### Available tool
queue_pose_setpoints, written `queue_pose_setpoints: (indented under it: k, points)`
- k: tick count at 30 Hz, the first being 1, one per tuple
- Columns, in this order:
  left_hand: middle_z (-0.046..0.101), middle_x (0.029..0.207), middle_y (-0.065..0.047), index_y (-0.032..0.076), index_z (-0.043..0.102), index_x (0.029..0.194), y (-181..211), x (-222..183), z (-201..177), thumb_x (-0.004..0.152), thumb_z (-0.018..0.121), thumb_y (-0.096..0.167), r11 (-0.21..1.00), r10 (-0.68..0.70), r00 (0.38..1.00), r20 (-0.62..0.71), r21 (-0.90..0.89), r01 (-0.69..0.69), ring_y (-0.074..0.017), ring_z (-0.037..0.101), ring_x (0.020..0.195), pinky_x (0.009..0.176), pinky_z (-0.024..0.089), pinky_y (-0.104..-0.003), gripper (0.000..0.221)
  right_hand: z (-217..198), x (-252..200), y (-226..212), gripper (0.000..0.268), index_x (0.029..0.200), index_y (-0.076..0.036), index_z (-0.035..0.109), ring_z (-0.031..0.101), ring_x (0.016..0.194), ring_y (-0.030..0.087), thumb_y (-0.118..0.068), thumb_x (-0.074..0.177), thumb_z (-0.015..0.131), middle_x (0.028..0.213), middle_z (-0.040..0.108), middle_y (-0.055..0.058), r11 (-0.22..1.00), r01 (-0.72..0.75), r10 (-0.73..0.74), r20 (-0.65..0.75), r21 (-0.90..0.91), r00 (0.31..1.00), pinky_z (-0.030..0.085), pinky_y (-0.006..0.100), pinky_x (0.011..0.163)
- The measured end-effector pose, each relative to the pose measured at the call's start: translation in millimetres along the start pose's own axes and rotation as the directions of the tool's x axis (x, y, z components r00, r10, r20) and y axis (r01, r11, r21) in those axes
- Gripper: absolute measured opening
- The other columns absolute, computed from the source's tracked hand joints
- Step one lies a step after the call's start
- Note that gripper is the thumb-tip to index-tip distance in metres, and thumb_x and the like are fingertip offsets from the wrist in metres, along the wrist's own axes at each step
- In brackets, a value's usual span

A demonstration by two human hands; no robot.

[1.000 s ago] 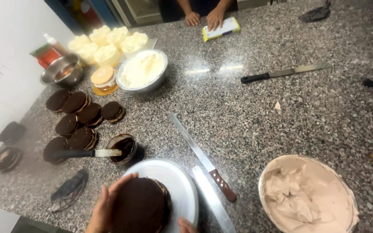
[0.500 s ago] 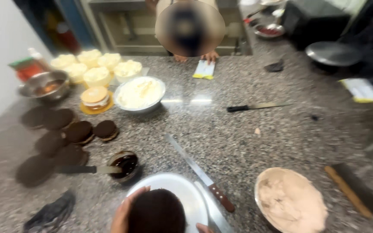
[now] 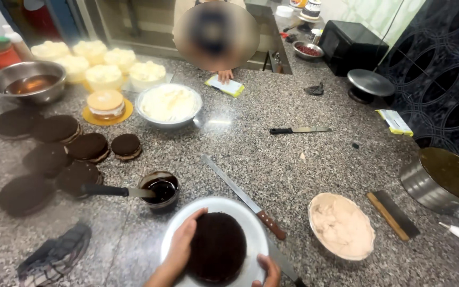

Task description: The person uses a long spatula knife to lift a chocolate cake layer and place it onto a white plate, steadying it with the other hand and repositioning it on the plate. The counter holds many filled chocolate cake layers, bowls of filling and syrup, and frosted cakes.

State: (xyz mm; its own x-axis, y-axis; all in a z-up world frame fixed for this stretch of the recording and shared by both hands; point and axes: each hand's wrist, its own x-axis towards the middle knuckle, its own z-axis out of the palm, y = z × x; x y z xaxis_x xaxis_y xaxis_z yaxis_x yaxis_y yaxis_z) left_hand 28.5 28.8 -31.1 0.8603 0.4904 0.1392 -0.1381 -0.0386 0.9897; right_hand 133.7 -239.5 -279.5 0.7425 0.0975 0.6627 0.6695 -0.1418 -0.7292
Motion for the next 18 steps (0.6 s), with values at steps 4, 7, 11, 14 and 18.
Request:
queue_pose_setpoints:
  k: [4,7,11,14,18]
  points:
    - [0.064,0.145,-0.013,0.001,0.061,0.139,-8,6,-1,0.103,0.039,0.045,1.0,0.023,0.998,0.056,0.005,-0.023,-0.0239,0.052,0.14,0.118,0.031,-0.035,0.061,1,-1,0,0.092,0.135,0.008,0.05,0.067,0.108,0.03,-0.074,0.094,0.048,0.12,0.061,0.022,1.0,0.011,-0.011,-0.062,0.0,0.998,0.055,0.042,0.098]
    - [0.064,0.145,-0.014,0.0,0.06,0.14,-12,5,-1,0.104,0.038,0.046,0.999,0.022,0.998,0.056,-0.049,-0.019,-0.0244,0.052,0.14,0.119,0.031,-0.035,0.062,-1,17,-23,0.089,0.139,0.009,0.044,0.066,0.109,0.03,-0.07,0.098,0.047,0.121,0.061,0.022,0.999,0.041,-0.041,-0.078,-0.006,0.996,0.053,0.042,0.099]
    - [0.064,0.144,-0.014,0.0,0.06,0.139,-13,4,0,0.104,0.038,0.047,0.995,0.037,0.999,0.04,-0.092,-0.033,-0.025,0.053,0.14,0.119,0.031,-0.035,0.062,-8,25,-25,0.086,0.14,0.009,0.045,0.066,0.108,0.03,-0.066,0.099,0.047,0.121,0.062,0.022,0.999,0.034,-0.036,-0.066,-0.02,0.997,0.051,0.042,0.1]
    - [0.066,0.142,-0.014,-0.001,0.061,0.138,-6,3,4,0.104,0.038,0.047,0.997,0.048,0.999,0.013,-0.066,-0.047,-0.0253,0.053,0.139,0.118,0.031,-0.035,0.063,-25,15,24,0.085,0.14,0.009,0.043,0.066,0.111,0.031,-0.065,0.1,0.047,0.123,0.06,0.023,0.995,0.095,-0.094,0.028,-0.025,0.995,0.051,0.043,0.101]
    - [0.066,0.141,-0.015,-0.001,0.061,0.138,-33,5,16,0.104,0.039,0.049,0.996,0.072,0.997,-0.008,-0.043,-0.072,-0.0259,0.056,0.137,0.117,0.035,-0.036,0.064,-52,0,124,0.087,0.134,0.007,0.05,0.067,0.109,0.029,-0.061,0.083,0.061,0.118,0.064,0.023,0.995,0.004,-0.021,0.174,0.097,0.985,0.051,0.041,0.099]
